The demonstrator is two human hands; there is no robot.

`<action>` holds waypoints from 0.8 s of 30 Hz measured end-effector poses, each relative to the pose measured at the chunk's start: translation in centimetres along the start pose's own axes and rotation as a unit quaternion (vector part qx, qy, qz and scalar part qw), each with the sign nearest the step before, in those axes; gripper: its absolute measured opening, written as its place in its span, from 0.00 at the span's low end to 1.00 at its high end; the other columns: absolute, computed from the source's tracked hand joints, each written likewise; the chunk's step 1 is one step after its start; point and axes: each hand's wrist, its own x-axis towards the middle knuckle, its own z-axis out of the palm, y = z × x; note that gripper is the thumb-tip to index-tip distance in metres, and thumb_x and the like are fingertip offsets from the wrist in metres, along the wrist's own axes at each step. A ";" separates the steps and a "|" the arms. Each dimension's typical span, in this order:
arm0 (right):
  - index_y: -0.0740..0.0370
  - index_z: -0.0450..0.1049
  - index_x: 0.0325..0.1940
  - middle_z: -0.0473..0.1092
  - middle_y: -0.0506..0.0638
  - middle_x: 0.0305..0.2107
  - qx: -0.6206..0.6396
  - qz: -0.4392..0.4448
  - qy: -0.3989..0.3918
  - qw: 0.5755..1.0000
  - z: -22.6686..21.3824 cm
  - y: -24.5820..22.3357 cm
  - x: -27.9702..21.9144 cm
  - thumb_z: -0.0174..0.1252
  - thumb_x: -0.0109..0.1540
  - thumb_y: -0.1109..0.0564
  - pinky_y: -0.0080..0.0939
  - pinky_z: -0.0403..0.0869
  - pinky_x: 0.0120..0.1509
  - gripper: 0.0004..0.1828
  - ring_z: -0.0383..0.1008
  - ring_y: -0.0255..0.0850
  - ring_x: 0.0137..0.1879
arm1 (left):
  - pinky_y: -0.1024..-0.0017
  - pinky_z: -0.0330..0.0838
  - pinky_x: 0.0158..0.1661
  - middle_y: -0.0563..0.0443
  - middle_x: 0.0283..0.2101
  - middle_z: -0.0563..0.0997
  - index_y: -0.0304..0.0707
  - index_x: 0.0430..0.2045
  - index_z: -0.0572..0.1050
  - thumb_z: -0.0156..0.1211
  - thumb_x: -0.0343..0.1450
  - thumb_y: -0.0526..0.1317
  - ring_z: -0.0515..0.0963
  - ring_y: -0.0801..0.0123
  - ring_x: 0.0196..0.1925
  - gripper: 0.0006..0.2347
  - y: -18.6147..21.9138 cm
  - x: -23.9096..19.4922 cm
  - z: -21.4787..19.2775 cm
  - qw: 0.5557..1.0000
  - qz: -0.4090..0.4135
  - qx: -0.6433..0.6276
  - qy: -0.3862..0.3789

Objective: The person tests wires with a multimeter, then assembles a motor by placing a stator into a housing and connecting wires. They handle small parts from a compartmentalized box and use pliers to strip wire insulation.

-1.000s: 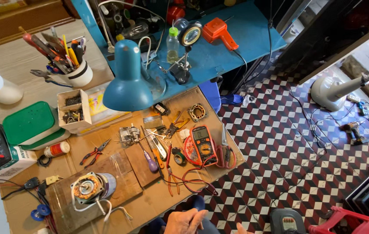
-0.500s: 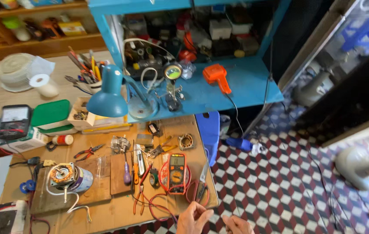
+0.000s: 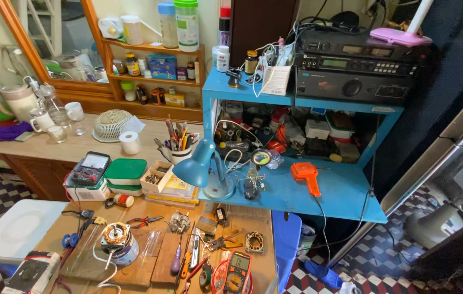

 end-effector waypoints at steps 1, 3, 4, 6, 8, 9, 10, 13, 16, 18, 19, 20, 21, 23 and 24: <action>0.63 0.65 0.56 0.70 0.62 0.41 0.014 0.001 -0.008 1.000 0.0 -0.4 -0.2 0.60 0.70 0.46 0.46 0.78 0.41 0.21 0.76 0.50 0.42 | 0.73 0.78 0.40 0.47 0.37 0.85 0.36 0.43 0.74 0.63 0.67 0.36 0.85 0.69 0.38 0.12 0.5 0.0 -0.2 1.000 0.001 0.002 0.007; 0.63 0.63 0.59 0.70 0.64 0.44 0.048 0.005 -0.023 0.999 0.8 -0.4 -0.6 0.59 0.71 0.46 0.47 0.78 0.41 0.22 0.76 0.52 0.44 | 0.73 0.79 0.40 0.46 0.39 0.85 0.36 0.45 0.74 0.62 0.68 0.35 0.85 0.68 0.39 0.13 0.7 -0.1 -0.8 1.000 -0.003 0.008 0.021; 0.63 0.62 0.61 0.70 0.64 0.45 0.069 -0.008 -0.023 0.997 1.2 -0.6 -0.2 0.59 0.72 0.46 0.48 0.79 0.42 0.23 0.76 0.53 0.45 | 0.72 0.79 0.41 0.46 0.40 0.85 0.36 0.47 0.74 0.62 0.68 0.35 0.85 0.68 0.40 0.14 0.9 0.4 -1.1 1.000 0.016 0.012 0.023; 0.63 0.60 0.64 0.69 0.66 0.48 0.117 -0.052 -0.028 0.991 2.5 -0.7 0.8 0.58 0.73 0.46 0.50 0.79 0.43 0.24 0.77 0.56 0.47 | 0.72 0.79 0.42 0.45 0.42 0.85 0.36 0.49 0.73 0.61 0.68 0.34 0.86 0.68 0.41 0.15 0.8 1.6 -2.2 0.998 0.059 0.019 0.032; 0.63 0.58 0.67 0.69 0.67 0.51 0.171 -0.102 -0.050 0.979 4.5 -0.1 1.4 0.57 0.74 0.46 0.51 0.80 0.44 0.26 0.77 0.58 0.48 | 0.72 0.79 0.43 0.45 0.43 0.86 0.36 0.51 0.73 0.60 0.68 0.33 0.86 0.67 0.43 0.16 0.2 2.3 -3.9 0.993 0.110 0.020 0.049; 0.63 0.57 0.69 0.69 0.68 0.52 0.208 -0.142 -0.074 0.965 5.6 0.1 1.5 0.57 0.75 0.46 0.52 0.80 0.44 0.27 0.77 0.59 0.49 | 0.72 0.79 0.43 0.45 0.44 0.86 0.36 0.52 0.73 0.59 0.68 0.32 0.86 0.67 0.43 0.17 -0.3 2.4 -4.8 0.989 0.135 0.018 0.059; 0.63 0.56 0.70 0.69 0.69 0.53 0.249 -0.176 -0.111 0.946 6.4 1.6 0.9 0.56 0.75 0.46 0.53 0.81 0.45 0.28 0.77 0.60 0.50 | 0.72 0.80 0.43 0.44 0.45 0.86 0.36 0.54 0.73 0.58 0.68 0.32 0.86 0.67 0.44 0.18 -1.4 1.4 -5.3 0.984 0.159 0.012 0.074; 0.62 0.53 0.75 0.68 0.71 0.58 0.495 -0.268 -0.431 0.705 9.0 4.8 -1.5 0.55 0.77 0.46 0.55 0.82 0.46 0.30 0.78 0.63 0.53 | 0.71 0.80 0.45 0.44 0.48 0.86 0.36 0.57 0.72 0.57 0.68 0.31 0.87 0.66 0.46 0.20 -3.9 -2.1 -5.8 0.962 0.233 -0.024 0.138; 0.58 0.51 0.76 0.68 0.65 0.58 0.338 -0.185 -0.394 0.834 12.2 5.7 -5.3 0.57 0.68 0.54 0.49 0.82 0.44 0.36 0.78 0.52 0.53 | 0.71 0.81 0.44 0.44 0.49 0.86 0.37 0.59 0.72 0.52 0.70 0.30 0.87 0.65 0.45 0.20 -3.9 -5.9 -6.8 0.966 0.151 -0.090 0.188; 0.52 0.51 0.75 0.70 0.60 0.55 0.163 -0.134 -0.297 0.931 12.8 5.1 -7.2 0.60 0.58 0.61 0.42 0.81 0.40 0.43 0.79 0.42 0.48 | 0.71 0.81 0.42 0.44 0.49 0.85 0.38 0.60 0.71 0.48 0.72 0.32 0.86 0.65 0.43 0.19 -3.3 -8.5 -8.1 0.965 0.098 -0.161 0.181; 0.52 0.50 0.76 0.71 0.62 0.55 0.158 -0.108 -0.309 0.931 13.2 4.9 -7.9 0.60 0.59 0.61 0.42 0.80 0.40 0.43 0.80 0.44 0.45 | 0.71 0.81 0.42 0.45 0.50 0.84 0.38 0.61 0.70 0.48 0.73 0.32 0.85 0.65 0.43 0.19 -2.9 -9.3 -8.6 0.961 0.099 -0.186 0.178; 0.51 0.50 0.76 0.72 0.65 0.54 0.157 -0.085 -0.319 0.931 13.8 4.2 -8.1 0.59 0.59 0.60 0.42 0.79 0.39 0.43 0.80 0.46 0.41 | 0.71 0.81 0.42 0.45 0.51 0.83 0.38 0.62 0.68 0.48 0.74 0.33 0.83 0.65 0.43 0.19 -2.2 -9.8 -9.3 0.957 0.105 -0.208 0.173; 0.51 0.49 0.76 0.71 0.65 0.54 0.155 -0.068 -0.328 0.929 14.7 3.7 -8.4 0.59 0.59 0.61 0.43 0.79 0.40 0.43 0.80 0.46 0.41 | 0.72 0.81 0.42 0.46 0.50 0.83 0.38 0.61 0.69 0.49 0.74 0.35 0.85 0.66 0.43 0.19 -1.7 -10.4 -10.2 0.960 0.096 -0.177 0.197; 0.52 0.49 0.76 0.70 0.66 0.54 0.162 -0.025 -0.332 0.929 16.6 4.2 -9.8 0.59 0.59 0.61 0.44 0.80 0.40 0.44 0.80 0.48 0.40 | 0.74 0.83 0.41 0.46 0.47 0.85 0.39 0.60 0.71 0.50 0.75 0.39 0.87 0.68 0.42 0.18 -1.9 -12.6 -12.3 0.965 0.071 -0.108 0.227; 0.54 0.50 0.76 0.71 0.66 0.54 0.152 -0.010 -0.332 0.931 17.3 4.2 -10.2 0.59 0.59 0.61 0.44 0.79 0.40 0.43 0.80 0.49 0.41 | 0.74 0.83 0.41 0.46 0.47 0.85 0.39 0.59 0.72 0.51 0.75 0.41 0.87 0.69 0.44 0.17 -1.9 -13.2 -13.8 0.965 0.054 -0.101 0.238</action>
